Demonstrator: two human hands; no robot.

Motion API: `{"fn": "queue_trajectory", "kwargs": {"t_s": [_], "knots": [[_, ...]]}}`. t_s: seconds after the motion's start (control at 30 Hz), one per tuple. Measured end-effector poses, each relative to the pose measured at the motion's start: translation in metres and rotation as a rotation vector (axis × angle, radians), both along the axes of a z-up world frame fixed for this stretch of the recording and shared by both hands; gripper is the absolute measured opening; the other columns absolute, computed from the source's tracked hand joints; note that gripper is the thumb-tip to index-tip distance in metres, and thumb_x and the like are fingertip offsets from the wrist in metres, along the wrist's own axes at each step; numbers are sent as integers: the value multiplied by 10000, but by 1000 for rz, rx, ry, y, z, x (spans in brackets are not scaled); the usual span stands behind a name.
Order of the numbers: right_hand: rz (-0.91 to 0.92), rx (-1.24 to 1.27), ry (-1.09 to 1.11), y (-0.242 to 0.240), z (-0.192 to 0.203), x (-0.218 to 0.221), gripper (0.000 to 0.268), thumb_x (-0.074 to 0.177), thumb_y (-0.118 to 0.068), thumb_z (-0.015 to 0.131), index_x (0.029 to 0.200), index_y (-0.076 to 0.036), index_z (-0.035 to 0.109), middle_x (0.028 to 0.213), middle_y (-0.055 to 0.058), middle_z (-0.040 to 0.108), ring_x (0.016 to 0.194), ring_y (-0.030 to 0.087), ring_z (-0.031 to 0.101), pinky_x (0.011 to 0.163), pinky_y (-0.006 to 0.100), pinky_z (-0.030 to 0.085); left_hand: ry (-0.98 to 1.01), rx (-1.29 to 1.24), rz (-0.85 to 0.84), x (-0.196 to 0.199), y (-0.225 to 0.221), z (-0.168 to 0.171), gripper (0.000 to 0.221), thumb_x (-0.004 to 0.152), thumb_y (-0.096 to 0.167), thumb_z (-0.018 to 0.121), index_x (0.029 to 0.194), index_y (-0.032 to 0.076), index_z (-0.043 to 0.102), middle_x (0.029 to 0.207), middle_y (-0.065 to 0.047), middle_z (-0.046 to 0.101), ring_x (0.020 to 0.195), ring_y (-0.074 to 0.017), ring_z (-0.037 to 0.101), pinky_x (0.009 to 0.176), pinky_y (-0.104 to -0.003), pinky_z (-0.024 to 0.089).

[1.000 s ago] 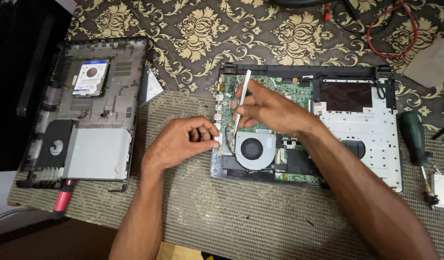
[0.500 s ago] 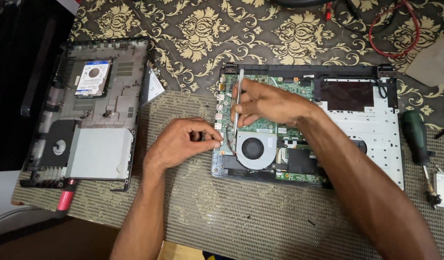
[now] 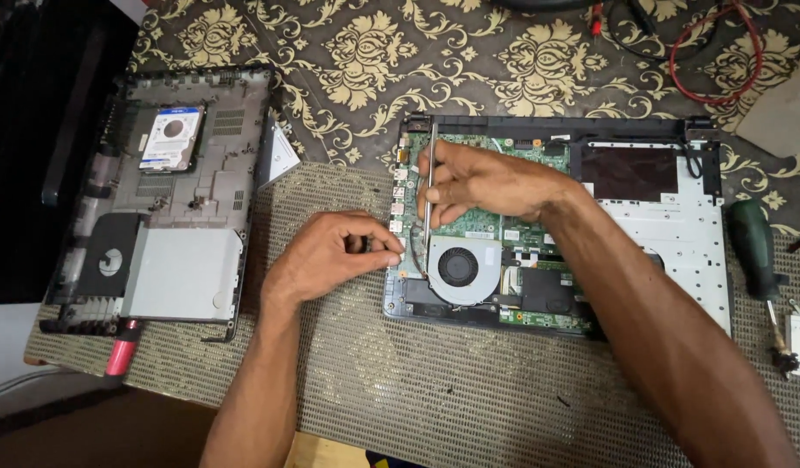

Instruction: The person is routing wires and adjusting components inside a laptop chassis, specifically around the cooling fan and motherboard, using tweezers and a screwdriver.

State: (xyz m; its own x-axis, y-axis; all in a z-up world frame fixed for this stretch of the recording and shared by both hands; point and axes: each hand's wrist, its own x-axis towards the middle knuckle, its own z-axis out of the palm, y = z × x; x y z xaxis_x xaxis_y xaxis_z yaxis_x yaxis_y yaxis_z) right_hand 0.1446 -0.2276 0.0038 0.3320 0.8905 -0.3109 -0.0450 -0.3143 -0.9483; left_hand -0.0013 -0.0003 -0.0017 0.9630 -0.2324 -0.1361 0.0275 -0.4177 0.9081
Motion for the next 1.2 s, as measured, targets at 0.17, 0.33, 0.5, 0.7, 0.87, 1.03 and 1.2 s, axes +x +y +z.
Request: {"fn": "queue_trajectory", "kwargs": {"t_s": [0.17, 0.33, 0.5, 0.7, 0.87, 1.03, 1.2], "knots": [[2, -4, -4, -1, -4, 1, 527, 1029, -167, 512, 1461, 72, 329, 1138, 308, 669, 1013, 360, 744, 959, 512, 601, -10, 16, -10, -1, 1, -2, 125, 823, 109, 849, 941, 91, 812, 767, -94, 733, 611, -148, 559, 523, -281, 483], [7, -29, -22, 3, 4, 0, 512, 1032, -159, 506, 1458, 74, 346, 1111, 292, 673, 986, 339, 747, 954, 501, 606, -5, 18, -1, 0, 1, -1, 131, 816, 104, 853, 938, 82, 811, 765, -103, 739, 608, -156, 558, 528, -287, 485], [8, -51, -9, 6, 7, 0, 507, 1028, -157, 517, 1452, 73, 359, 1095, 291, 677, 979, 339, 748, 941, 490, 615, -2, 19, 5, 0, 0, -1, 125, 815, 108, 854, 932, 87, 815, 768, -98, 738, 609, -154, 557, 527, -284, 482], [-32, -88, -36, 7, 11, -6, 482, 1029, -138, 516, 1442, 68, 377, 1046, 270, 676, 952, 327, 755, 935, 485, 622, 22, 8, 14, -1, -1, 1, 131, 815, 98, 852, 941, 86, 814, 769, -95, 737, 617, -151, 555, 538, -279, 483], [-51, -98, -85, 8, 17, -12, 444, 1034, -144, 518, 1397, 75, 385, 1033, 275, 671, 950, 328, 759, 936, 493, 622, 2, 19, 19, -1, 1, -2, 130, 809, 121, 862, 927, 96, 815, 774, -93, 741, 611, -150, 554, 525, -281, 480], [-72, -113, -87, 6, 20, -14, 425, 1037, -126, 515, 1389, 76, 389, 1023, 289, 678, 961, 345, 762, 939, 509, 617, -1, 30, 15, 0, -1, 3, 117, 815, 118, 858, 922, 100, 816, 764, -85, 731, 625, -152, 551, 535, -278, 482], [-91, -106, -111, 4, 11, -16, 379, 1040, -118, 501, 1351, 70, 391, 1005, 269, 664, 966, 348, 750, 939, 503, 614, 2, 14, 20, 0, -1, 4, 129, 808, 110, 862, 926, 90, 814, 767, -102, 736, 626, -160, 557, 539, -289, 488]]}}
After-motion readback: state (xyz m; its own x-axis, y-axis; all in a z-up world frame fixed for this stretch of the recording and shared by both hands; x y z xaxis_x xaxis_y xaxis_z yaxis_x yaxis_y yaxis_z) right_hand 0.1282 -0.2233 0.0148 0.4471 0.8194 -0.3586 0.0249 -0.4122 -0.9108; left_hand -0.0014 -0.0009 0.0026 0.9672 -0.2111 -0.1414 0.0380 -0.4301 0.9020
